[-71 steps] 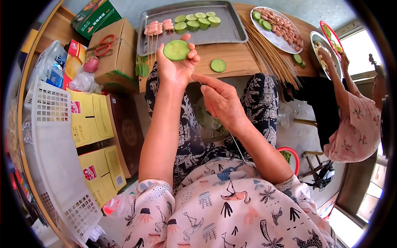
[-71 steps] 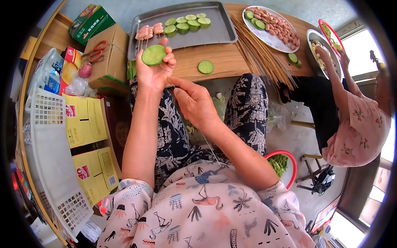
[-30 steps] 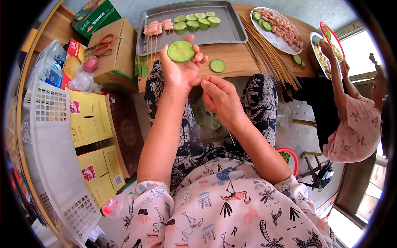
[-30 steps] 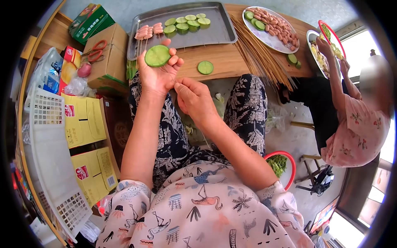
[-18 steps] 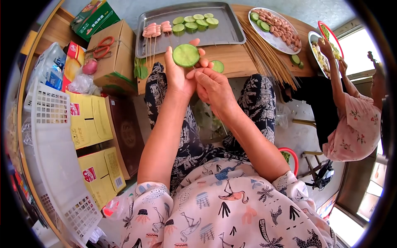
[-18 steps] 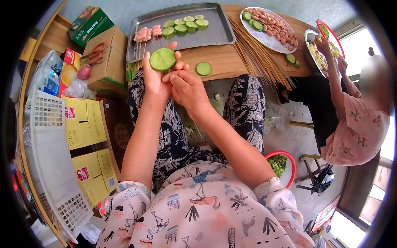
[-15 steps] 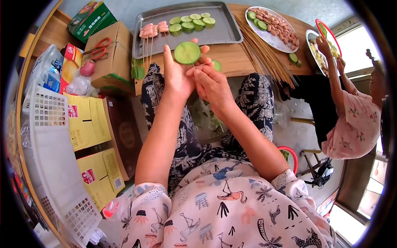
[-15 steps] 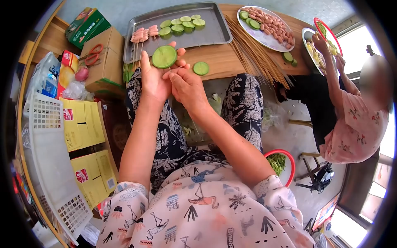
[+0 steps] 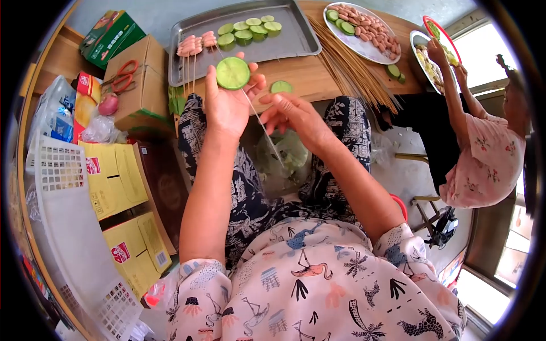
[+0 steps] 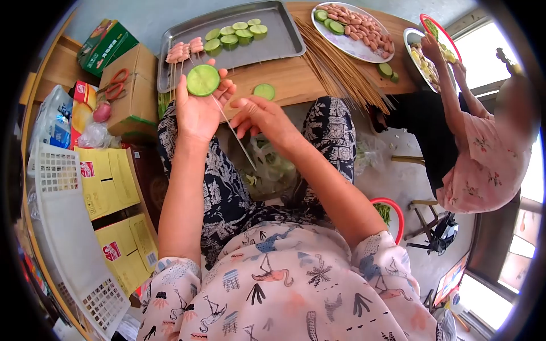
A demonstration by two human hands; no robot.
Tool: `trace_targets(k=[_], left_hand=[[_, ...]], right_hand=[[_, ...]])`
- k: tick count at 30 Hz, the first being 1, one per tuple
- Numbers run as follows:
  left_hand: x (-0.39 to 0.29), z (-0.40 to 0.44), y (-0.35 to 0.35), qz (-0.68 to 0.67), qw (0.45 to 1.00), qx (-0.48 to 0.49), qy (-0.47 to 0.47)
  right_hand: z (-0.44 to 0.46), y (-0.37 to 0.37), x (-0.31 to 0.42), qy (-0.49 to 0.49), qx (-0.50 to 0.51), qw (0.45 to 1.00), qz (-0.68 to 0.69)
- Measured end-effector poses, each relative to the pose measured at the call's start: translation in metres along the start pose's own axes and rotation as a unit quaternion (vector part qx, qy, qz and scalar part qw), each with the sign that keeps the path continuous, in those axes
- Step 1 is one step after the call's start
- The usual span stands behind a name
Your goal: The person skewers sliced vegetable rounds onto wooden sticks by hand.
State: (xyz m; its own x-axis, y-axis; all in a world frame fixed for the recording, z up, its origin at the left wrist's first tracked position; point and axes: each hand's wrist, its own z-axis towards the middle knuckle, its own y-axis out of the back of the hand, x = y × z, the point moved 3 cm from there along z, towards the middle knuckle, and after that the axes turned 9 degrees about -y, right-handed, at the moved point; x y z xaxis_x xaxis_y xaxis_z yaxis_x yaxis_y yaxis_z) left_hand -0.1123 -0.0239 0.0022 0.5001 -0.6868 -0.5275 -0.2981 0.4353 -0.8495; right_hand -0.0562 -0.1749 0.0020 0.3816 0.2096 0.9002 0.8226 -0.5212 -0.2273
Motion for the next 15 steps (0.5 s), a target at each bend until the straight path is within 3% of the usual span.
trace_targets(k=[3,8,11,12,14,15], left_hand=[[0.006,-0.001,-0.005,0.040,0.998,0.022,0.036],[0.018,-0.010,-0.014,0.061,0.993,0.038,0.091],[0.036,-0.002,0.004,0.278,0.953,0.003,0.117],[0.045,0.003,0.011,0.280,0.953,0.003,0.117],[0.061,0.014,0.021,0.532,0.838,0.065,0.104],[0.071,0.024,0.030,0.536,0.835,0.066,0.108]], right_hand=[[-0.003,-0.014,-0.007,0.021,0.047,0.998,-0.022],[-0.012,-0.010,-0.021,0.074,-0.021,0.995,0.056],[-0.038,0.017,-0.014,0.071,-0.124,0.983,0.118],[-0.045,0.025,-0.013,0.070,-0.142,0.978,0.134],[-0.060,0.039,-0.010,0.084,-0.150,0.971,0.163],[-0.065,0.045,-0.011,0.087,-0.148,0.970,0.170]])
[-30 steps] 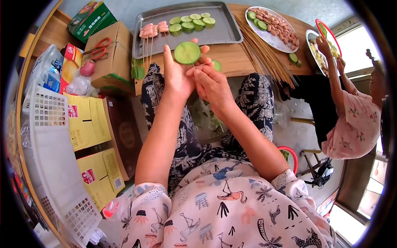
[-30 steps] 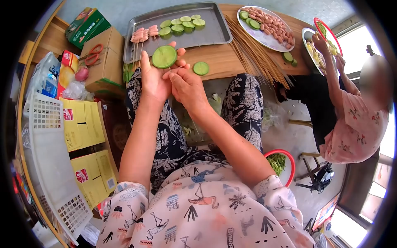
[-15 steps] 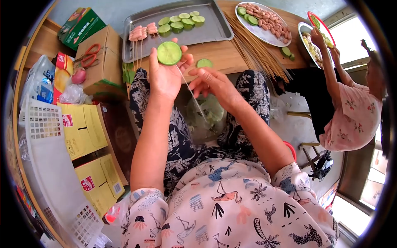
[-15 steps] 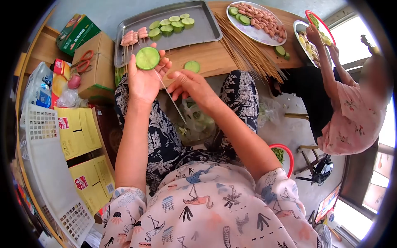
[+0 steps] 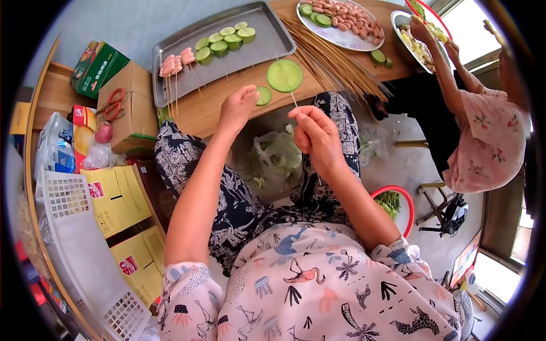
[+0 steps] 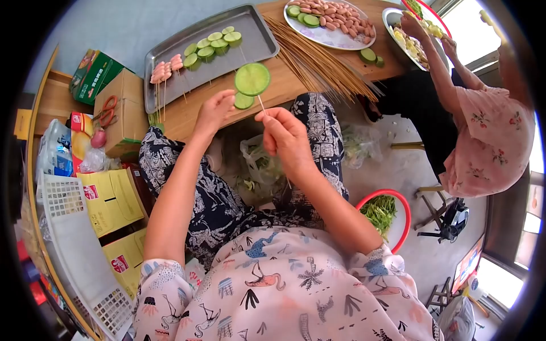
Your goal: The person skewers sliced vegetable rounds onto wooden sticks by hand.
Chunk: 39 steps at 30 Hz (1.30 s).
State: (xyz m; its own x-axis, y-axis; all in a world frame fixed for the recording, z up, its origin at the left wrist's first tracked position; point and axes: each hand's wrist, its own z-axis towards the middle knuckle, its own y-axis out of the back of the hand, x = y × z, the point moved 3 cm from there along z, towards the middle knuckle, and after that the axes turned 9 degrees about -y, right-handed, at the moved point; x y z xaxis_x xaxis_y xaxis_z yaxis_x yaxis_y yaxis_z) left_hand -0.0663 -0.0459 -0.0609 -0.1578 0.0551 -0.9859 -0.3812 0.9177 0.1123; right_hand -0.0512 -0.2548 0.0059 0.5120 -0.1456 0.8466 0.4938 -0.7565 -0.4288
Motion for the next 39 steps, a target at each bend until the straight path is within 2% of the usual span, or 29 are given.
trace_targets(k=[2,3,5,6,8,11,14,18,20,21,22,23,24,26,27,29,31,33,39], left_hand=[[0.019,0.022,-0.007,0.275,0.958,0.023,-0.082],[0.029,0.027,-0.011,0.277,0.957,0.029,-0.079],[0.034,0.033,-0.020,0.414,0.900,-0.017,-0.134],[0.039,0.035,-0.024,0.415,0.900,-0.011,-0.133],[0.040,0.037,-0.031,0.490,0.849,-0.013,-0.197],[0.040,0.041,-0.035,0.547,0.817,0.041,-0.177],[0.036,0.047,-0.036,0.558,0.810,0.087,-0.160],[0.033,0.048,-0.037,0.560,0.804,0.065,-0.188],[0.018,0.055,-0.037,0.490,0.865,0.084,-0.071],[0.008,0.054,-0.037,0.490,0.865,0.084,-0.075],[-0.005,0.048,-0.035,0.205,0.976,0.069,-0.004],[-0.017,0.041,-0.034,-0.100,0.992,0.048,0.066],[-0.031,0.037,-0.029,-0.100,0.992,0.047,0.062],[-0.062,0.027,-0.022,-0.345,0.932,0.110,-0.010],[-0.071,0.022,-0.016,-0.344,0.933,0.107,-0.016],[-0.087,0.012,-0.004,-0.460,0.878,0.123,-0.039],[-0.090,0.004,0.008,-0.478,0.869,0.113,-0.057],[-0.089,-0.005,0.015,-0.552,0.829,0.066,-0.050],[-0.078,-0.016,0.023,-0.626,0.777,0.014,-0.056]], right_hand=[[-0.009,0.014,0.004,-0.008,-0.004,1.000,0.011],[-0.014,0.018,0.006,-0.010,-0.008,1.000,0.016],[-0.025,0.029,0.011,-0.024,-0.022,0.999,0.029],[-0.028,0.034,0.013,-0.019,-0.027,0.999,0.028],[-0.035,0.044,0.014,-0.019,-0.041,0.998,0.034],[-0.038,0.053,0.012,-0.016,-0.052,0.998,0.043],[-0.038,0.056,0.009,-0.021,-0.053,0.997,0.049],[-0.035,0.054,0.006,-0.018,-0.046,0.998,0.036],[-0.037,0.054,0.009,-0.011,-0.043,0.999,0.028],[-0.038,0.053,0.010,-0.011,-0.039,0.999,0.022],[-0.040,0.053,0.011,-0.011,-0.035,0.999,0.016],[-0.041,0.052,0.013,-0.007,-0.034,0.999,0.015],[-0.043,0.050,0.016,-0.012,-0.033,0.999,0.012],[-0.046,0.043,0.020,-0.013,-0.024,1.000,0.005],[-0.048,0.038,0.022,-0.014,-0.018,1.000,-0.005],[-0.051,0.026,0.023,-0.013,-0.006,1.000,-0.019],[-0.054,0.012,0.022,-0.011,0.003,0.998,-0.066],[-0.059,-0.002,0.022,-0.011,0.027,0.998,-0.063],[-0.065,-0.030,0.016,-0.083,0.070,0.992,-0.071]])
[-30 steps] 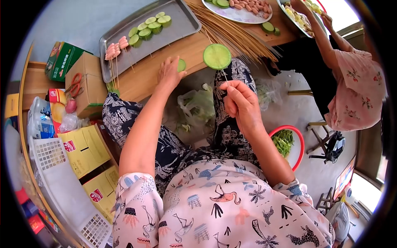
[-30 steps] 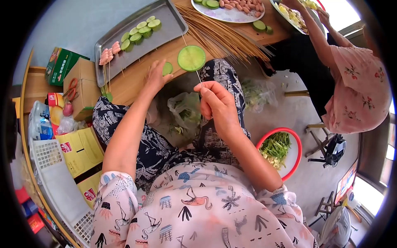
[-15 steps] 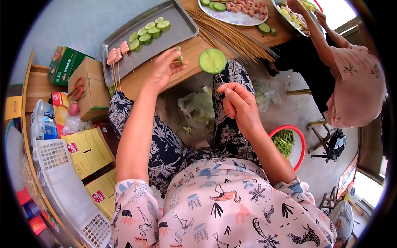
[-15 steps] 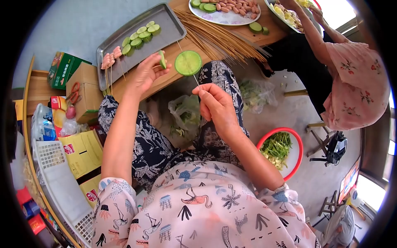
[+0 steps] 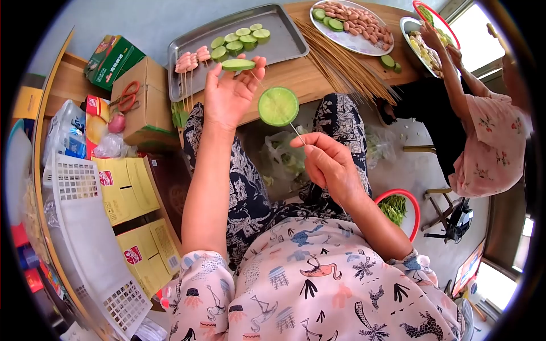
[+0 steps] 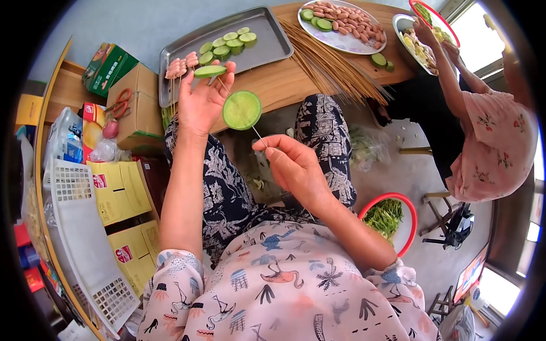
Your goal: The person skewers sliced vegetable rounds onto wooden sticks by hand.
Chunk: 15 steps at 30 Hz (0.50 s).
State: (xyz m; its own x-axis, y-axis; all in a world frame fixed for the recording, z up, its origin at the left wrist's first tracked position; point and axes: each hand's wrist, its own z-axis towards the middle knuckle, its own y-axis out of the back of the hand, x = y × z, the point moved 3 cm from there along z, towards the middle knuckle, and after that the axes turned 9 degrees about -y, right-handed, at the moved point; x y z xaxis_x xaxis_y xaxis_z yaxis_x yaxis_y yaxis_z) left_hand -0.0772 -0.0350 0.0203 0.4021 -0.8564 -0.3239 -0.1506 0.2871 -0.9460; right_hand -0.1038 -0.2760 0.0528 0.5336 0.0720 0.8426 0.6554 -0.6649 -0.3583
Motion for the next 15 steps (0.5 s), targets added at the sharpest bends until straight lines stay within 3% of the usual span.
trace_targets(k=[15], left_hand=[[-0.010,-0.008,0.007,-0.012,0.999,0.021,-0.037]], right_hand=[[0.012,-0.018,-0.005,-0.014,0.008,1.000,-0.015]])
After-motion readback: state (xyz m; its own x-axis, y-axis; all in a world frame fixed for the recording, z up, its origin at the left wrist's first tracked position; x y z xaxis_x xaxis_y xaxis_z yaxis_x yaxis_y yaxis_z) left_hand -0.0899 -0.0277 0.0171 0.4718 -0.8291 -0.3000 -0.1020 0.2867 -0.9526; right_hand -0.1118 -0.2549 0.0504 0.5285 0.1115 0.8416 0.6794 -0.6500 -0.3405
